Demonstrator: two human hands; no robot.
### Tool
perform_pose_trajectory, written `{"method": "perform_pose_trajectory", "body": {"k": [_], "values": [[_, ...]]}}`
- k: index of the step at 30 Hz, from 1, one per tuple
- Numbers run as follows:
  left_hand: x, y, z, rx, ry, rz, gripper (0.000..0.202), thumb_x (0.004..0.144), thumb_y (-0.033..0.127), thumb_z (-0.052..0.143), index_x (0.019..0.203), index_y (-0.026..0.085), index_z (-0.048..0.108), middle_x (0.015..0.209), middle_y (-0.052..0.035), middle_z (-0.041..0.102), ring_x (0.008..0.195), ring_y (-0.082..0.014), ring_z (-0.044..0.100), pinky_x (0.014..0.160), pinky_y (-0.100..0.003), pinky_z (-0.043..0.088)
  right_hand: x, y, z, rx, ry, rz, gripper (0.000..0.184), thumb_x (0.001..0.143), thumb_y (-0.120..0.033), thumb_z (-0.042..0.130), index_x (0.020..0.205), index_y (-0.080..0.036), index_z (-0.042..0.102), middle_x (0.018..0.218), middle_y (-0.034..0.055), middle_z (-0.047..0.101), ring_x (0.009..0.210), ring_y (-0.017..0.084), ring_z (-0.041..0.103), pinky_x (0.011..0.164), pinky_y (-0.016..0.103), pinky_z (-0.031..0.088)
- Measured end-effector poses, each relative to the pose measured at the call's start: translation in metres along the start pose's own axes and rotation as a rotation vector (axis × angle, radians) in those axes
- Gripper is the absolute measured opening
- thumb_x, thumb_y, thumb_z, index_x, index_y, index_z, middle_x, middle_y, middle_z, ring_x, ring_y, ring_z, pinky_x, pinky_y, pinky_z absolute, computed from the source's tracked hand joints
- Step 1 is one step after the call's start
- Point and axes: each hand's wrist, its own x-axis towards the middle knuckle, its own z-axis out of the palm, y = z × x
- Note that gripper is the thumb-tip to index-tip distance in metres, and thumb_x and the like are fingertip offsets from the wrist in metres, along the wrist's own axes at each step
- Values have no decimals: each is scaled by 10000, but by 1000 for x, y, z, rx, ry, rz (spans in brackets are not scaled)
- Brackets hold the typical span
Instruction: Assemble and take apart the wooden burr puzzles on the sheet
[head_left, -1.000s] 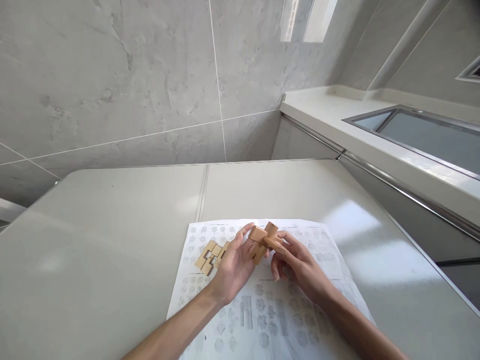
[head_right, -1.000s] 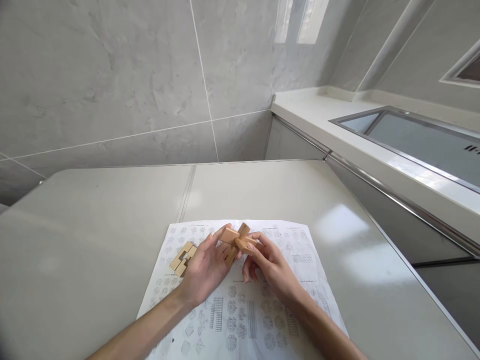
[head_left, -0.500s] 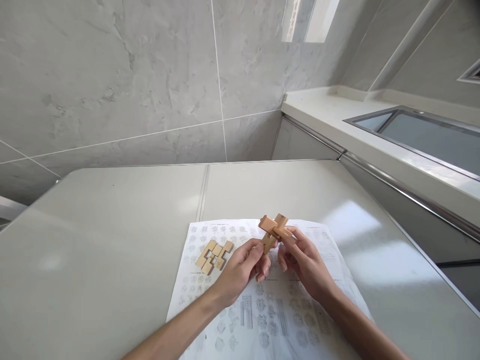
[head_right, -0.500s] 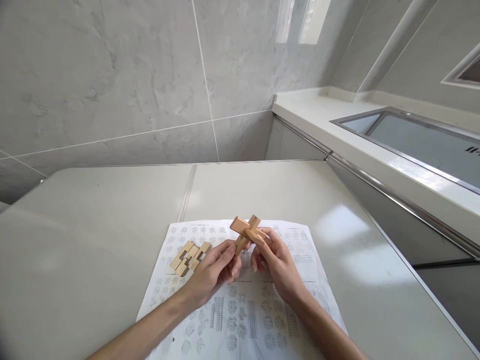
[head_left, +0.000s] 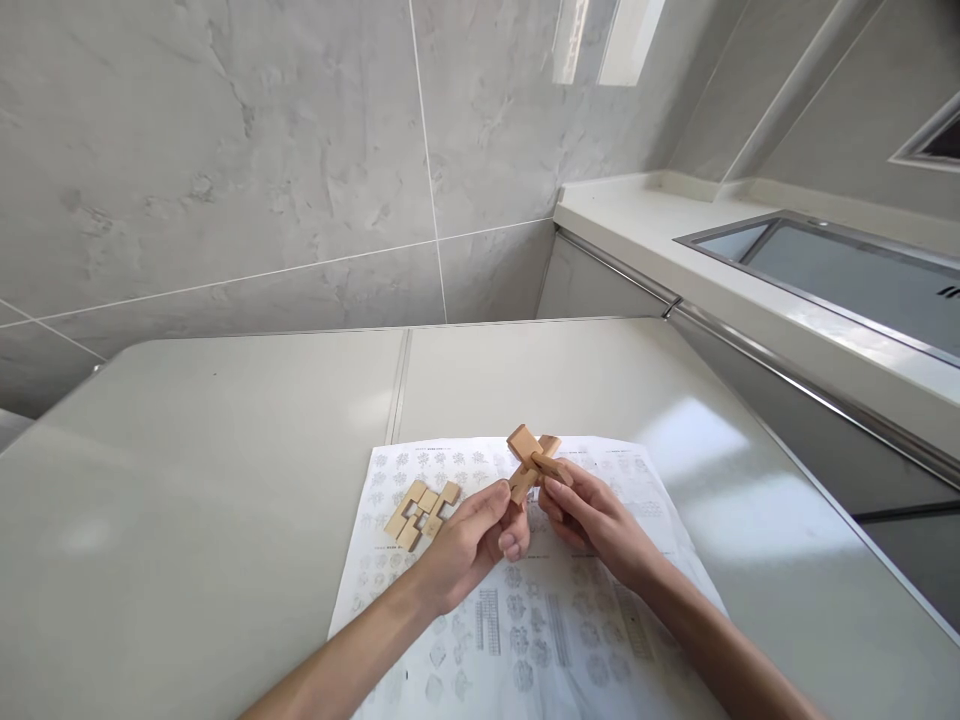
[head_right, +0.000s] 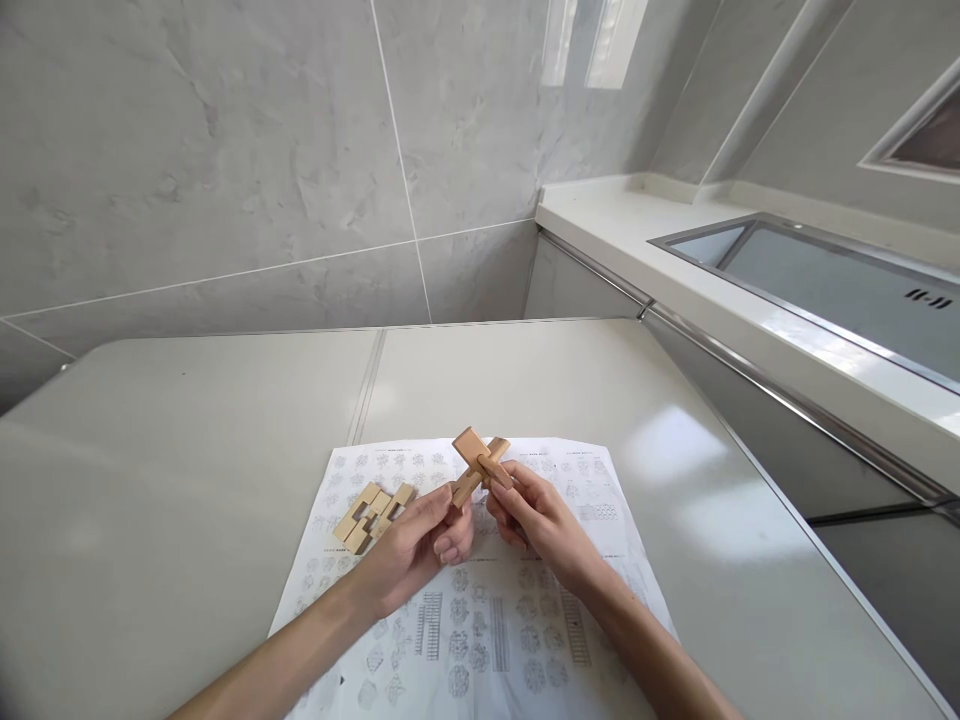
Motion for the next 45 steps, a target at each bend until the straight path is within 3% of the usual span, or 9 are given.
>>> {"method": "perform_pose_trajectory", "body": {"k": [5,13,18,22,30,33,37,41,45], "values": [[-1,-2,-2,-17,-7,-5,393,1036,525,665,867,170,666,640,27,469,626,-140,416,692,-316,360,-1,4,-1,53,-70,29,384,1040,-582,647,911,-228,573,761,-43,469,566,100,340,499,251,276],[6,-1,0,-87,38,9,467,1017,601,659,850,165,669,638,39,461,607,-128,398,674,-294,376,-4,-5,5,133,-142,80,471,1042,-612,622,813,-200,628,712,-19,546,529,103,417,549,283,357],[7,0,0,-162,88,-12,397,1008,533,707,872,160,698,649,41,471,593,-113,405,648,-276,382,3,-1,-1,330,94,56,329,975,-535,747,1000,-217,665,819,-22,569,490,79,306,472,268,309],[7,1,0,-167,111,-18,332,998,462,739,860,163,695,662,42,472,598,-110,415,660,-279,395,10,2,-13,483,307,-29,290,927,-461,812,993,-234,645,828,-36,520,509,85,278,435,253,319],[5,2,-1,-138,117,-32,301,1029,403,700,848,163,681,678,29,495,623,-120,439,684,-287,411,13,5,-27,505,477,-161,298,973,-534,720,978,-273,576,782,-50,499,487,110,290,443,282,334],[5,1,-1,-126,118,-34,294,1028,401,700,854,165,681,686,26,500,628,-123,437,687,-289,412,12,3,-22,383,455,-142,332,985,-570,668,904,-271,549,714,-55,478,481,121,292,451,292,305],[5,2,-1,-104,116,-29,295,1029,391,692,841,164,674,697,24,493,631,-123,425,684,-285,402,9,4,-9,166,329,-92,391,1002,-536,678,782,-254,520,618,-53,441,509,138,344,483,293,312],[5,2,1,-74,109,-21,288,1036,372,674,835,165,664,705,19,493,642,-129,427,691,-290,400,6,8,5,5,251,-96,339,991,-519,735,848,-230,628,640,-29,552,549,144,448,531,292,353],[5,3,4,-45,107,-5,294,1039,330,653,793,171,623,706,14,488,658,-136,429,710,-292,410,3,15,14,-368,161,-197,286,1063,-482,619,911,-241,649,701,3,650,608,181,560,582,315,413]]}}
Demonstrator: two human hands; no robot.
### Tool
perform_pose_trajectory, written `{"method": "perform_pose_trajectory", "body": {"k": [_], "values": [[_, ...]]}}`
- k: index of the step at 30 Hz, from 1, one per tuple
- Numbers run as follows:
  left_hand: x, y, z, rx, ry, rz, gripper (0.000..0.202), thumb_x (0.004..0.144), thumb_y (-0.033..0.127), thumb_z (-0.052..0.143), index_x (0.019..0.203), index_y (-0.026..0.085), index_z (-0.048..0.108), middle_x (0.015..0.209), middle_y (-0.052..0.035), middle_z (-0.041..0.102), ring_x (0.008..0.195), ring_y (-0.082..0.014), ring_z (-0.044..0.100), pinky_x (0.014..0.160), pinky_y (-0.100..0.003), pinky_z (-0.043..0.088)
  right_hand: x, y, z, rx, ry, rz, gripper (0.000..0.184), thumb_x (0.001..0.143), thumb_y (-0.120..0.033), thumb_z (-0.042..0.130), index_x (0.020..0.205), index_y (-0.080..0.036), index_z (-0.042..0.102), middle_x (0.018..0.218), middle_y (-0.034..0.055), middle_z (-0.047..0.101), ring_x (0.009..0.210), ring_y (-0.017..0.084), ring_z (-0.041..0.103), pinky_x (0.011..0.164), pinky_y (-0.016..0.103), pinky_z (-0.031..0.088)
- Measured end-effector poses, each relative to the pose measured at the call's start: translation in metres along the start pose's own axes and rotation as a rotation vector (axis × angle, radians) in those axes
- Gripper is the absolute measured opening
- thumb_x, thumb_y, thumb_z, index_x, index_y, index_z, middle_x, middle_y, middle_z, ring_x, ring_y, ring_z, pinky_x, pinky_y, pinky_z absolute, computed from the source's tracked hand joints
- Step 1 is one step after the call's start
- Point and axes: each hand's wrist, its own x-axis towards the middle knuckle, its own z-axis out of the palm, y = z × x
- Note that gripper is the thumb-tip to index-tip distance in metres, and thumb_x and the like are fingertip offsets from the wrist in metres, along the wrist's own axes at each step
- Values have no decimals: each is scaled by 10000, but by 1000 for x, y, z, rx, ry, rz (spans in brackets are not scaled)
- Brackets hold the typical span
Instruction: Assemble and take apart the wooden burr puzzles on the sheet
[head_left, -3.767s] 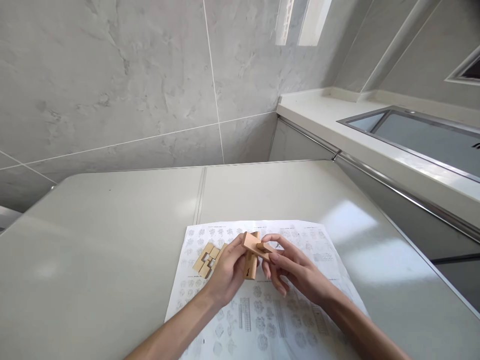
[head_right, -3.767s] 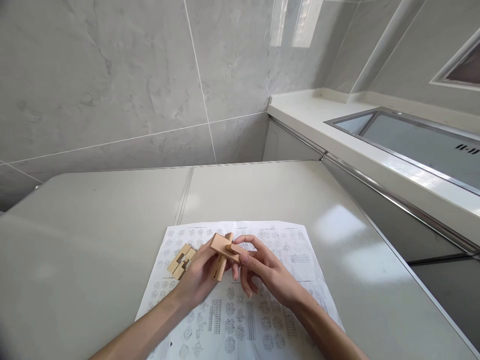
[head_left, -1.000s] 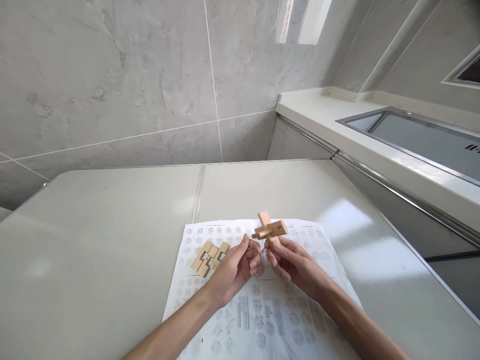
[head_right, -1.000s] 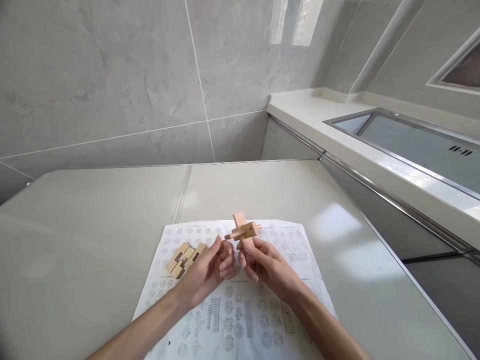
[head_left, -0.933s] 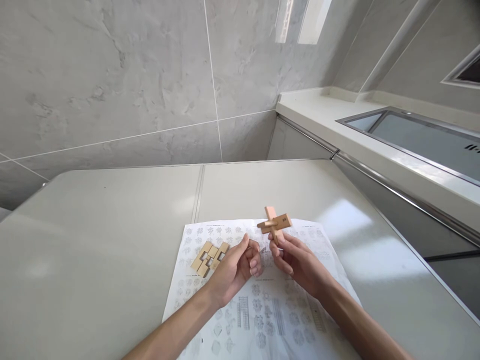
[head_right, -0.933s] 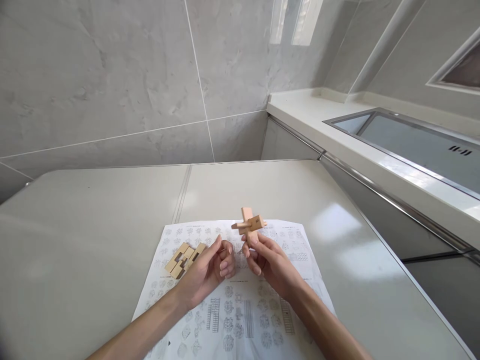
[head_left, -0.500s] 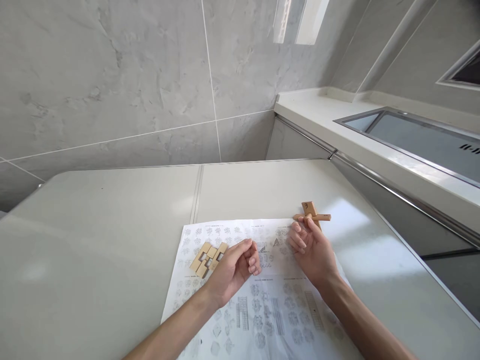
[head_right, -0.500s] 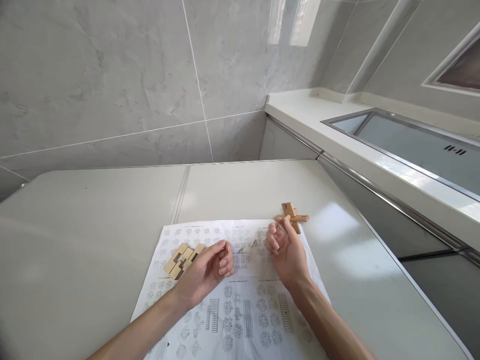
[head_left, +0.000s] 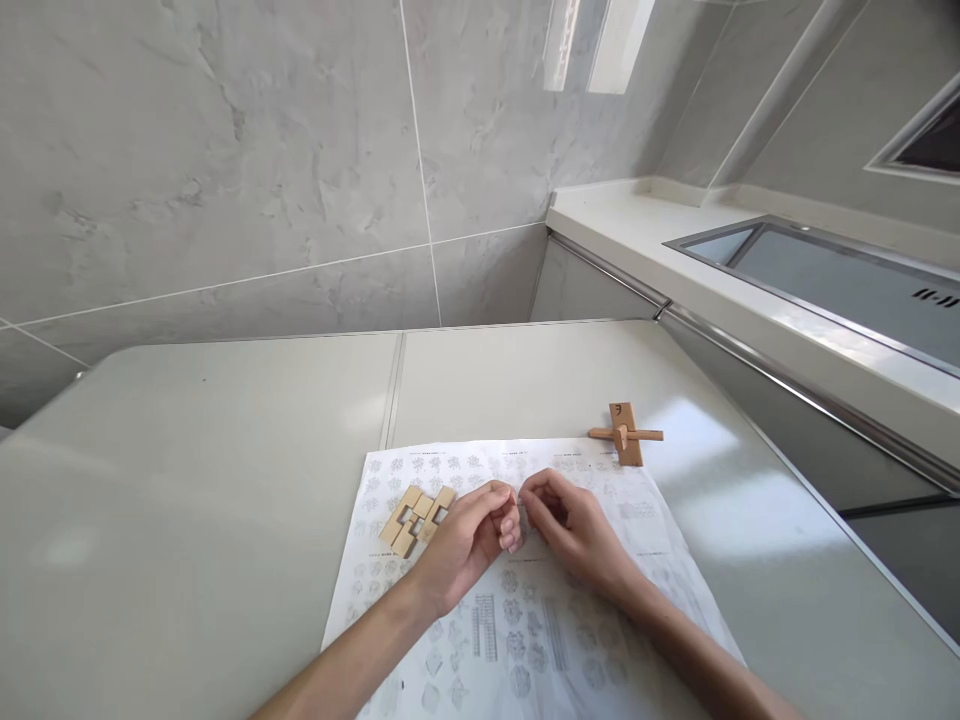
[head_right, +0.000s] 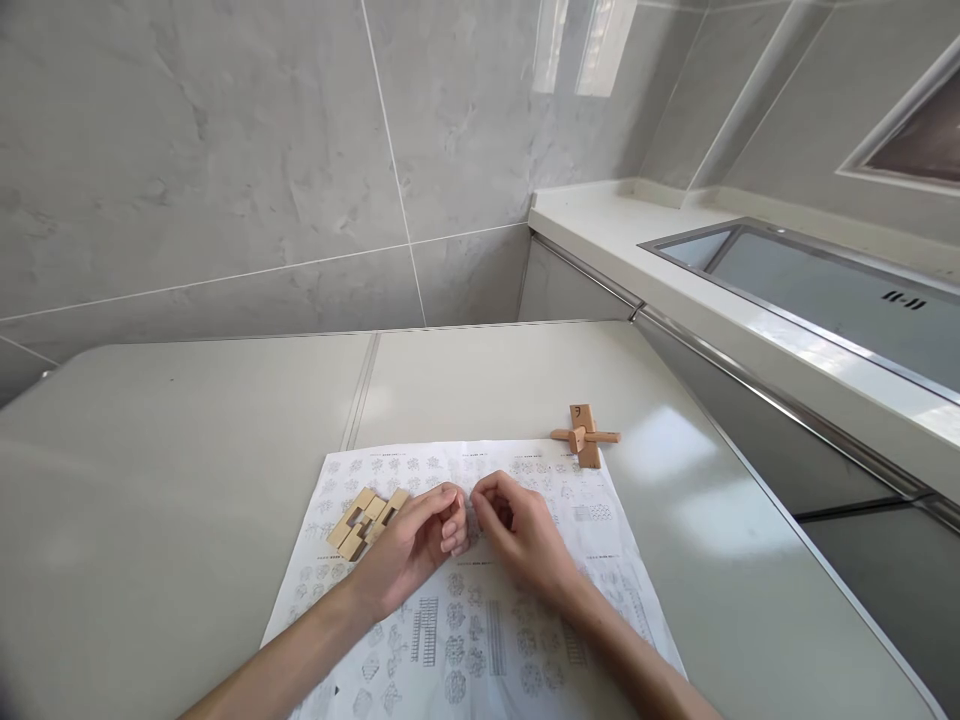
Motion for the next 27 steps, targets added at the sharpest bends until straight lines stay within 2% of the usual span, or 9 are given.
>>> {"method": "perform_pose_trajectory", "body": {"k": [4,10,13,15,17,20,23,24,27], "values": [[-1,0,1,38,-8,14,311,1032,316,646,759,182,581,714,10,483,671,-143,433,720,-296,415,-3,2,4,-144,-52,-63,227,1099,-400,542,950,-254,630,734,16,720,624,201,632,594,322,443],[-1,-2,0,140,-32,20,317,1040,360,633,781,189,564,732,11,499,680,-141,449,742,-304,420,-2,3,4,-126,-51,-65,205,1099,-373,539,945,-257,610,756,15,738,640,203,663,611,313,476],[-6,-1,4,213,-48,28,279,1050,364,629,836,188,596,732,16,534,695,-141,477,774,-305,425,-2,4,3,-163,-54,-72,166,1082,-312,531,943,-252,598,721,-5,705,611,181,632,586,287,457],[-12,3,9,364,-73,25,239,1060,367,627,895,194,625,752,14,573,727,-148,512,783,-303,430,-2,4,2,-197,-50,-75,121,1045,-261,547,932,-247,588,697,-24,665,585,160,584,557,265,426],[-20,11,14,681,-122,36,221,1073,377,602,927,213,629,807,9,615,766,-158,553,752,-298,441,-2,4,2,-210,-54,-74,95,1014,-230,561,922,-246,579,682,-39,627,571,146,544,538,252,397],[-30,27,12,1145,-177,207,210,1097,354,546,953,235,644,890,1,675,848,-179,610,863,-346,491,-2,2,2,-227,-63,-78,127,1025,-238,541,901,-248,566,655,-54,566,564,140,494,542,256,371],[-37,43,-6,1455,-154,516,95,1069,310,607,1023,245,659,1024,-25,734,1059,-237,632,1038,-428,480,-2,0,2,-253,-62,-86,158,1051,-269,518,899,-252,559,650,-59,502,569,145,445,562,272,355],[-39,48,-15,1515,-127,568,73,1052,317,646,1077,251,665,1077,-37,742,1136,-258,626,1058,-438,484,-2,0,2,-261,-64,-87,158,1055,-274,513,905,-254,559,653,-59,491,571,148,438,566,276,352],[-47,60,-45,1640,-56,586,333,985,369,759,1278,271,634,1323,-75,701,1338,-303,566,1123,-463,493,-1,1,3,-279,-75,-87,165,1059,-262,497,902,-258,545,661,-57,475,574,153,423,566,284,342]]}}
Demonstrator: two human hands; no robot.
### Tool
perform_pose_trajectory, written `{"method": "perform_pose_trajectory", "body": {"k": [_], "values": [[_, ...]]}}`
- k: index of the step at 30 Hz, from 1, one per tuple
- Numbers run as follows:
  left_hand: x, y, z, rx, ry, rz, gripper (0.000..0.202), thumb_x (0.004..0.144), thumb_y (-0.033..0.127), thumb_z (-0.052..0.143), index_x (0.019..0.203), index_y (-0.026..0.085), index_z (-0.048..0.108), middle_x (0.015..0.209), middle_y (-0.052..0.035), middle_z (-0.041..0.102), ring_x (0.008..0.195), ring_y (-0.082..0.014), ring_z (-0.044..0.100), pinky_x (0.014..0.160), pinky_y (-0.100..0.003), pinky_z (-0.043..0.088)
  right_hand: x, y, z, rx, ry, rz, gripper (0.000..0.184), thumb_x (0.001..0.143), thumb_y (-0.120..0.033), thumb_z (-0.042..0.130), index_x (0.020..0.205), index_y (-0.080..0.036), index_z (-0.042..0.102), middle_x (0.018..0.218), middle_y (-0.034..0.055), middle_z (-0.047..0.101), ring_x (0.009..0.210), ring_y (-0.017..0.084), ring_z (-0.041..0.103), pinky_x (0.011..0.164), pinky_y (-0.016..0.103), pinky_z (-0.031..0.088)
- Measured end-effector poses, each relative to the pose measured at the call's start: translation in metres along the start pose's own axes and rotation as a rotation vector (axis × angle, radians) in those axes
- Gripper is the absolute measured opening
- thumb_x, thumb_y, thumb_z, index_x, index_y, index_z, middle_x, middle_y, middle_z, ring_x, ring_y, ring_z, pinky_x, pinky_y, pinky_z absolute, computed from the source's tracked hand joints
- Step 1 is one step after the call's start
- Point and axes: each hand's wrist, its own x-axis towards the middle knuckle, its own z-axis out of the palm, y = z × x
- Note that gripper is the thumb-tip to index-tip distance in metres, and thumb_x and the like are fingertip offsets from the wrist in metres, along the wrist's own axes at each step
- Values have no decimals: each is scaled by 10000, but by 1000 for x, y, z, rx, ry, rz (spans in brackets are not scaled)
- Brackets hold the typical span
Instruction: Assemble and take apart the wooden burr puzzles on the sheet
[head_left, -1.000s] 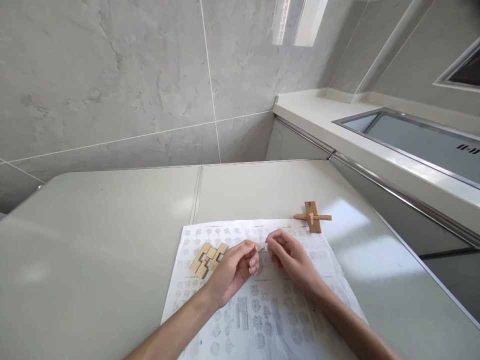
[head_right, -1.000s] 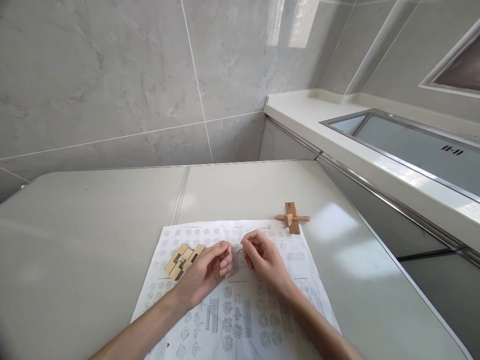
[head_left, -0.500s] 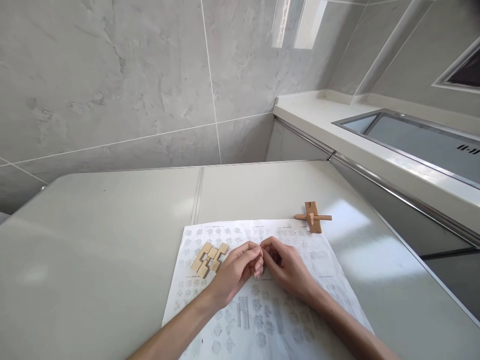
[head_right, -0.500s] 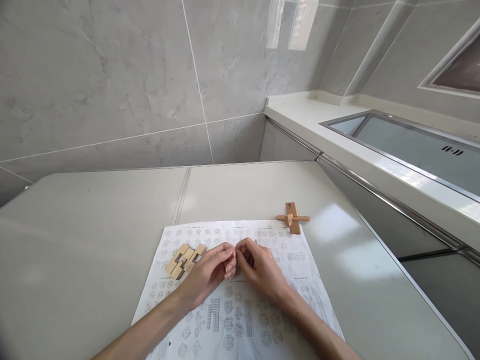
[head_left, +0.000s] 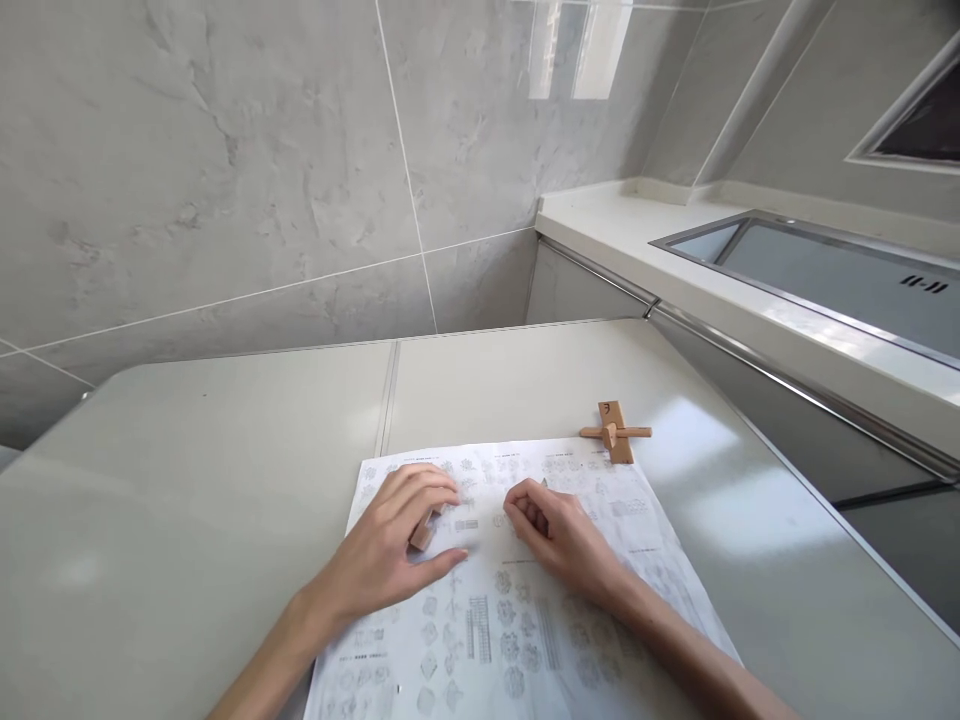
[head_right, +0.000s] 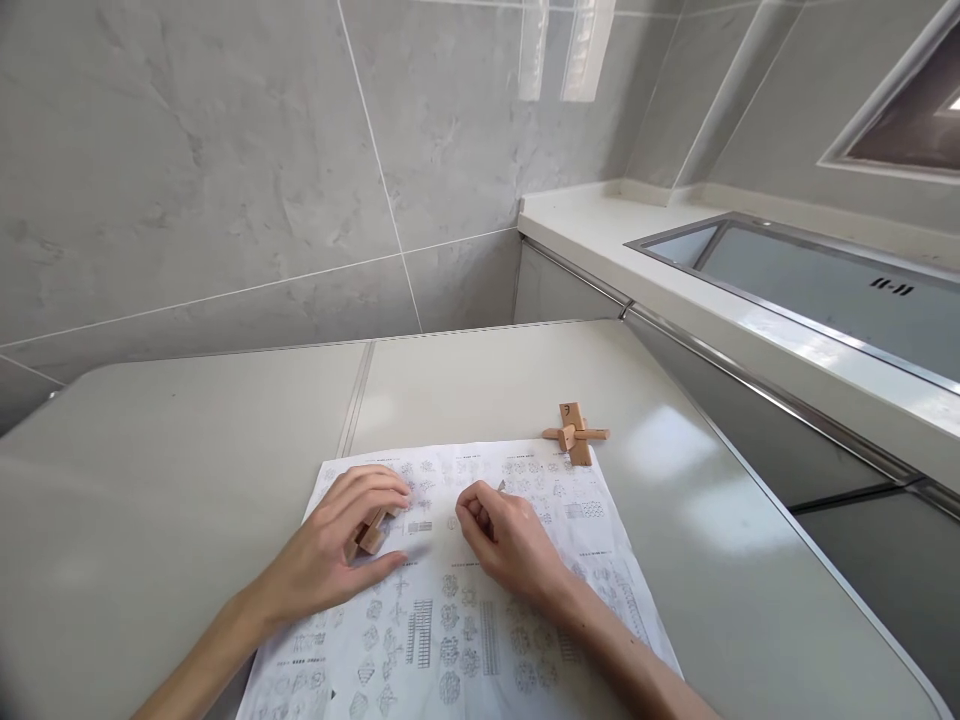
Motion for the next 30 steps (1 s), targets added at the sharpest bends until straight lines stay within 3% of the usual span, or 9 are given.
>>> {"method": "perform_pose_trajectory", "body": {"k": [3,9,15,19,24,30], "values": [[-14,-18,-9,26,-84,-20,593,938,401,814,1459,318,543,1483,-75,625,1450,-321,506,1205,-511,456,1,0,0,-13,-6,-4,188,1057,-239,484,872,-258,514,651,-61,442,570,152,394,565,289,325],[-22,-30,-9,39,-153,-55,856,850,320,889,1577,373,440,1557,-70,581,1479,-350,487,1197,-551,478,1,-3,0,-24,-7,-6,201,1050,-221,471,853,-261,476,644,-68,421,568,150,384,571,284,328],[-11,-42,-1,121,-104,7,683,898,425,859,1496,337,541,1393,-66,689,1303,-313,612,1069,-465,561,3,-3,1,-31,-12,-4,188,1041,-201,475,862,-258,491,654,-65,440,584,153,404,583,287,327],[0,-42,1,184,-48,29,655,886,489,856,1446,308,568,1300,-63,719,1205,-306,648,1042,-465,551,4,-4,0,-18,-16,-12,182,1034,-193,482,864,-255,500,662,-63,451,596,151,420,588,281,332],[17,-25,14,225,33,24,597,884,484,843,1375,263,586,1212,-64,734,1108,-294,666,972,-448,558,5,-5,-1,5,-8,-16,181,1039,-211,490,864,-253,502,649,-72,443,587,145,416,593,277,340],[34,-1,49,238,77,43,620,858,502,851,1349,248,570,1149,-72,724,1061,-308,664,920,-464,548,6,-5,0,17,8,-20,191,1040,-214,498,851,-249,502,633,-78,425,571,139,392,568,272,326]]}}
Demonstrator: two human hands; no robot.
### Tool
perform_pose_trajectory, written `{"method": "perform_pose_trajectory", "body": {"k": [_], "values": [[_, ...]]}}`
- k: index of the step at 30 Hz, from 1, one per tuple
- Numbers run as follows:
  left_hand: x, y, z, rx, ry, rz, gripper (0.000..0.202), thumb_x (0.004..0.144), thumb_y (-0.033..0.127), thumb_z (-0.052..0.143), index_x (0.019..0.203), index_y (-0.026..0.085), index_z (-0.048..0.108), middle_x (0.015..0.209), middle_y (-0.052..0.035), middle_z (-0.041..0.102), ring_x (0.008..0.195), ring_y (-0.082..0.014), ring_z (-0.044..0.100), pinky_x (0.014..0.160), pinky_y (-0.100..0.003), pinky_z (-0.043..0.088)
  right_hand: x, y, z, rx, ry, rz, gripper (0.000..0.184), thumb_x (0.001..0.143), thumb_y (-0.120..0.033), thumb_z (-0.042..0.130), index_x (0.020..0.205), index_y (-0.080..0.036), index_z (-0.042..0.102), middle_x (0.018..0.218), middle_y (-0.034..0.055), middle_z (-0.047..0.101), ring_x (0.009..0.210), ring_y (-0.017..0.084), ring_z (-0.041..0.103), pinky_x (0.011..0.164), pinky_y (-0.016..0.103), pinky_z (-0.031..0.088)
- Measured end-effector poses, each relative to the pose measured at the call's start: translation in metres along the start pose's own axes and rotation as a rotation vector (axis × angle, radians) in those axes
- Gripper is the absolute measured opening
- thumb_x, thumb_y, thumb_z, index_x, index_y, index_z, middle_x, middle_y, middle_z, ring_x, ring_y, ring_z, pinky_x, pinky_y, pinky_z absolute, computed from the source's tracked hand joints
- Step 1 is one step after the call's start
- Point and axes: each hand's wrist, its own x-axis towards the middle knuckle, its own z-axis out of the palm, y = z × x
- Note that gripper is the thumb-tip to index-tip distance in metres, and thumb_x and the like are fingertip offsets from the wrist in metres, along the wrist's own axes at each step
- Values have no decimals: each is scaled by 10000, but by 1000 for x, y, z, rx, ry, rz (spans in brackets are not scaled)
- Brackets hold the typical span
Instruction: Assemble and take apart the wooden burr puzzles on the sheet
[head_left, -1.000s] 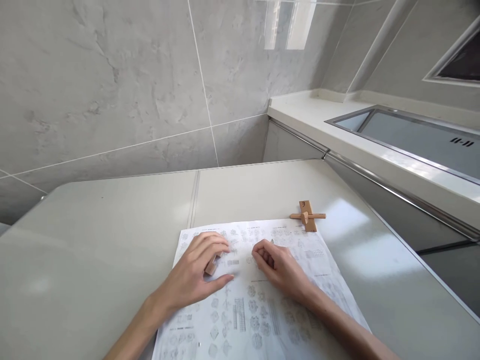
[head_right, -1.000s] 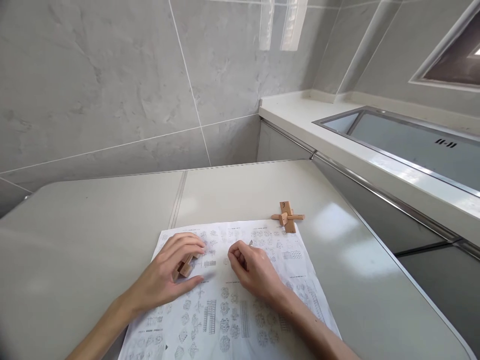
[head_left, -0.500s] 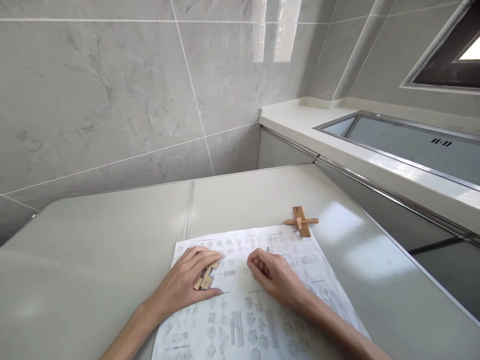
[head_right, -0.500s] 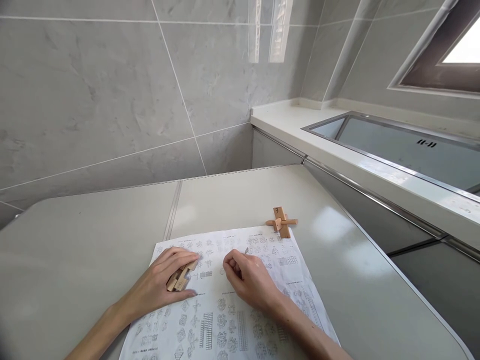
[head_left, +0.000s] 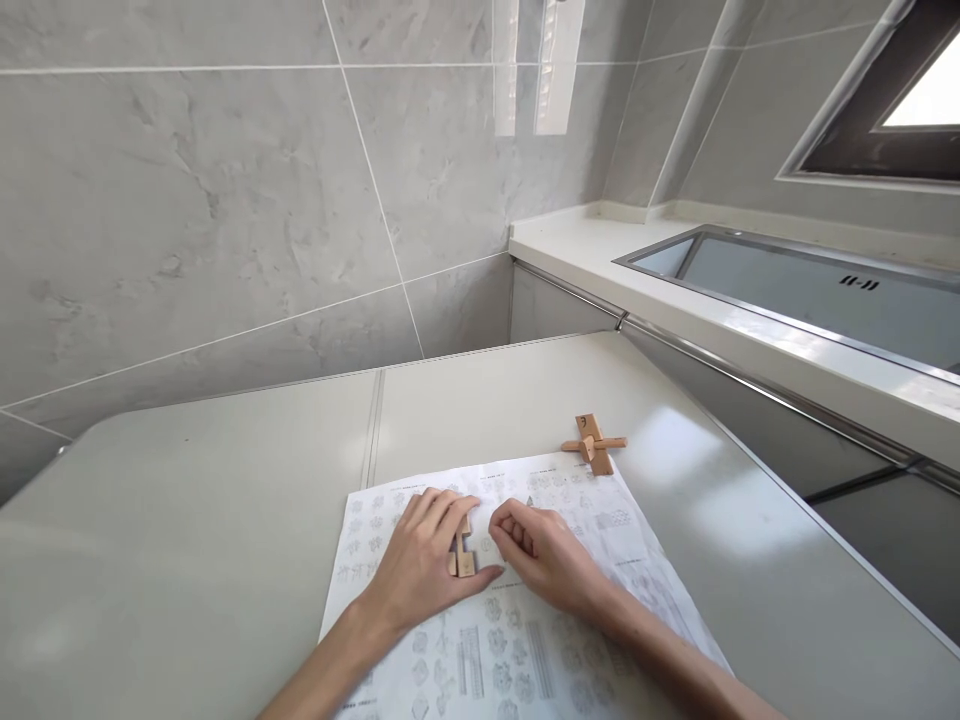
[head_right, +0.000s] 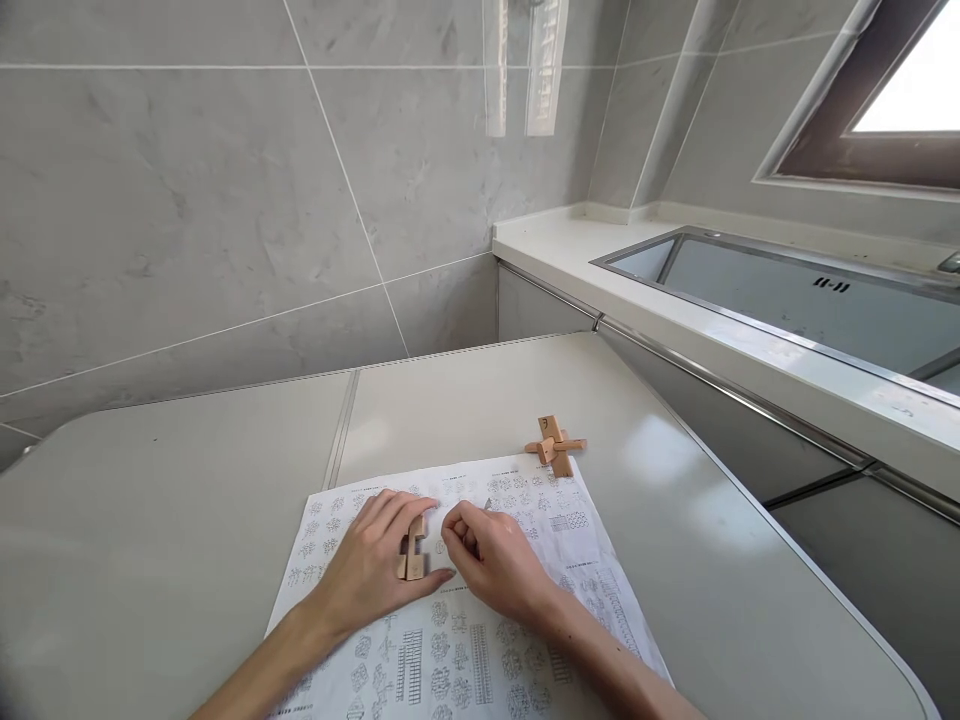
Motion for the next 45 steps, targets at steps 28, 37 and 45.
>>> {"method": "perform_pose_trajectory", "body": {"k": [28,37,45], "values": [[-29,-8,-26,-782,-155,-436,646,815,385,881,1353,316,529,877,34,521,820,-186,536,819,-339,502,-7,6,10,-335,-23,-175,139,875,-198,707,940,-247,594,593,-94,554,485,114,471,550,251,305],[-33,15,-18,-1003,-198,-423,671,790,390,893,1350,307,533,973,-8,655,813,-186,591,777,-320,521,-5,2,4,-32,54,15,145,869,-193,628,939,-258,518,556,-106,503,466,111,446,492,236,321],[-33,11,-16,-1061,-210,-508,718,812,386,894,1407,301,501,975,-10,647,745,-151,545,685,-291,445,0,2,-7,378,67,113,289,1072,-447,520,1228,-223,613,916,28,696,554,120,501,543,280,408]]}}
